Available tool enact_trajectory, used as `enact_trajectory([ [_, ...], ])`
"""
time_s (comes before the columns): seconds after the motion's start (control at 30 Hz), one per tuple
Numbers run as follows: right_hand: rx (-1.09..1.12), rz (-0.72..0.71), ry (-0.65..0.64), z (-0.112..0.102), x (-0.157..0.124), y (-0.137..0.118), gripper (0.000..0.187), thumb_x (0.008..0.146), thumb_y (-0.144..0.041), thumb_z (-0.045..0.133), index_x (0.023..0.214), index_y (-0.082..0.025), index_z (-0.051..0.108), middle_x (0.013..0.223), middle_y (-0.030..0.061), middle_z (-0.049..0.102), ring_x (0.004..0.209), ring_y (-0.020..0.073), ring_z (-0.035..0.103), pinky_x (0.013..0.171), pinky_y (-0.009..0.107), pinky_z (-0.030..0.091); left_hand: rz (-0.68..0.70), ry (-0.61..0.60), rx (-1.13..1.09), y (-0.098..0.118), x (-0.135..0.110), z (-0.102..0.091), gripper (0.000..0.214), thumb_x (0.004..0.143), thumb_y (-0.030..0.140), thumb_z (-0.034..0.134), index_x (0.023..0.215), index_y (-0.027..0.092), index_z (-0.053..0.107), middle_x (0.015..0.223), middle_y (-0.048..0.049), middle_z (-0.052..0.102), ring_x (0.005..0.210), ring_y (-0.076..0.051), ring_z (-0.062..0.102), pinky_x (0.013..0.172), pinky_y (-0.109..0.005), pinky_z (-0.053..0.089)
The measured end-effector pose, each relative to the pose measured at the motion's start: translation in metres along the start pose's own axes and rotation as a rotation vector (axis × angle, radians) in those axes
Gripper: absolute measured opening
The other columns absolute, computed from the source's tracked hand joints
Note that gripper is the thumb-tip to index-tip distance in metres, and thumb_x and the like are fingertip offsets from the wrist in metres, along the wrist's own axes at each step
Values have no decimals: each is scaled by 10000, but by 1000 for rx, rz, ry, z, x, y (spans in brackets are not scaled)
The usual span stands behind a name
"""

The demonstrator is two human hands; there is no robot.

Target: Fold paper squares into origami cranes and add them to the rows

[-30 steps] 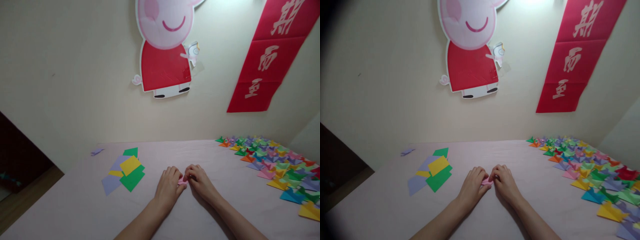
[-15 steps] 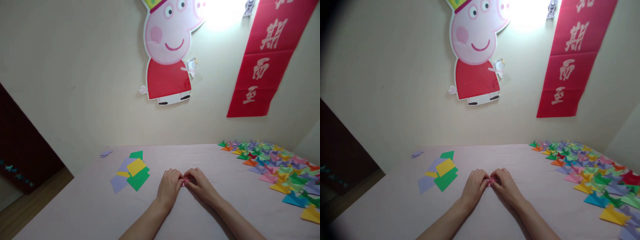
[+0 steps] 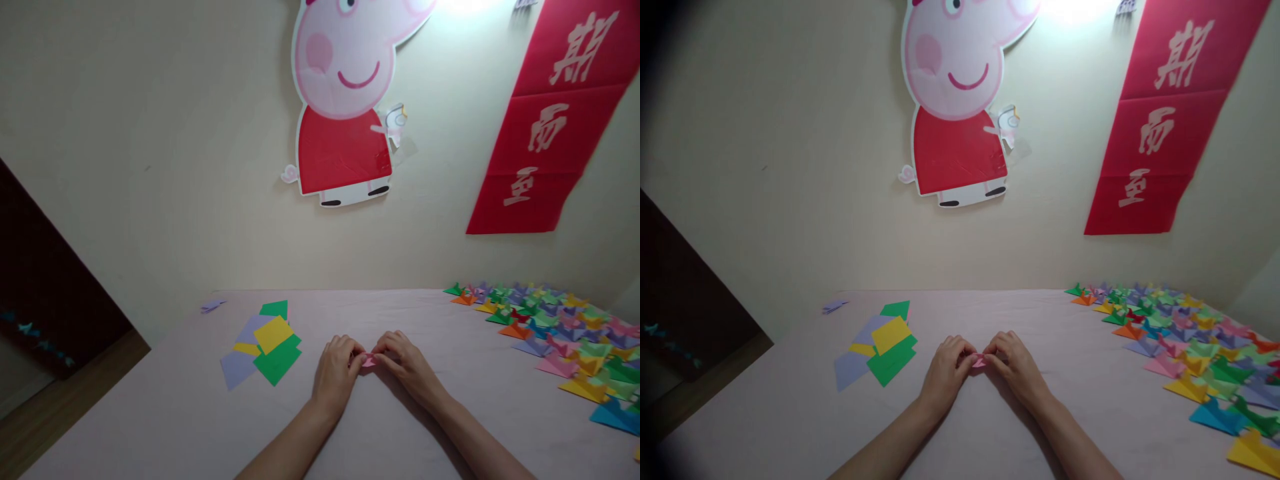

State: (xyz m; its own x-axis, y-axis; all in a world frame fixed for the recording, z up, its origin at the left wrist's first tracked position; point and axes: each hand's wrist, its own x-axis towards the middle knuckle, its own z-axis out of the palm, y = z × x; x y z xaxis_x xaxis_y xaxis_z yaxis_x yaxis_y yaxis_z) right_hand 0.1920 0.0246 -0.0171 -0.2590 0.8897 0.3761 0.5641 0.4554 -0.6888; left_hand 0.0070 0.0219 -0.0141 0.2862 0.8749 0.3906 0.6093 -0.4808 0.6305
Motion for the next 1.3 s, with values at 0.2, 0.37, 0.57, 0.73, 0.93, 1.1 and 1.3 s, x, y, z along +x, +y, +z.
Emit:
enact_trajectory([
  [0.2,73,40,46,3,-1,9,87,850,-301,576,889,-234,616,907,47,636,884,223,550,821,365,457,-15,1,-37,2,1,-1,138,932,183,545,811,199,610,845,-1,620,852,-182,546,763,-308,403],
  [0.37,111,88,81,4,-3,7,94,826,-256,575,909,-230,609,887,29,628,817,195,559,755,322,467,-35,12,-42,0,2,-1,142,934,172,533,817,203,606,833,5,612,825,-177,539,747,-294,405],
  [0.57,87,81,71,-1,-2,0,133,854,-314,559,783,-230,632,760,11,614,737,188,552,691,307,446,-16,15,-16,0,1,-1,135,935,172,552,813,199,605,848,7,611,838,-178,526,752,-292,398],
  [0.73,102,110,61,-2,-2,0,183,841,-333,562,712,-223,632,723,9,609,739,188,560,687,300,443,-2,5,-9,3,1,-3,141,939,171,552,812,201,606,860,4,617,864,-182,528,763,-298,394],
  [0.93,148,144,38,-4,-1,1,177,825,-334,571,704,-217,627,721,8,604,748,189,554,688,301,441,20,2,10,4,1,-4,153,946,207,564,800,202,609,845,6,614,860,-186,519,774,-309,377],
  [1.1,130,65,55,-1,0,2,129,839,-333,598,797,-221,647,818,31,639,833,211,544,774,337,426,16,11,19,2,2,-3,149,938,202,588,791,205,605,840,10,612,855,-187,513,765,-307,362],
  [1.3,101,33,52,6,-2,-1,169,869,-284,583,712,-230,616,758,18,616,828,214,530,781,344,413,70,-3,75,6,2,-2,152,931,203,608,780,203,589,837,12,616,861,-191,505,763,-311,341],
])
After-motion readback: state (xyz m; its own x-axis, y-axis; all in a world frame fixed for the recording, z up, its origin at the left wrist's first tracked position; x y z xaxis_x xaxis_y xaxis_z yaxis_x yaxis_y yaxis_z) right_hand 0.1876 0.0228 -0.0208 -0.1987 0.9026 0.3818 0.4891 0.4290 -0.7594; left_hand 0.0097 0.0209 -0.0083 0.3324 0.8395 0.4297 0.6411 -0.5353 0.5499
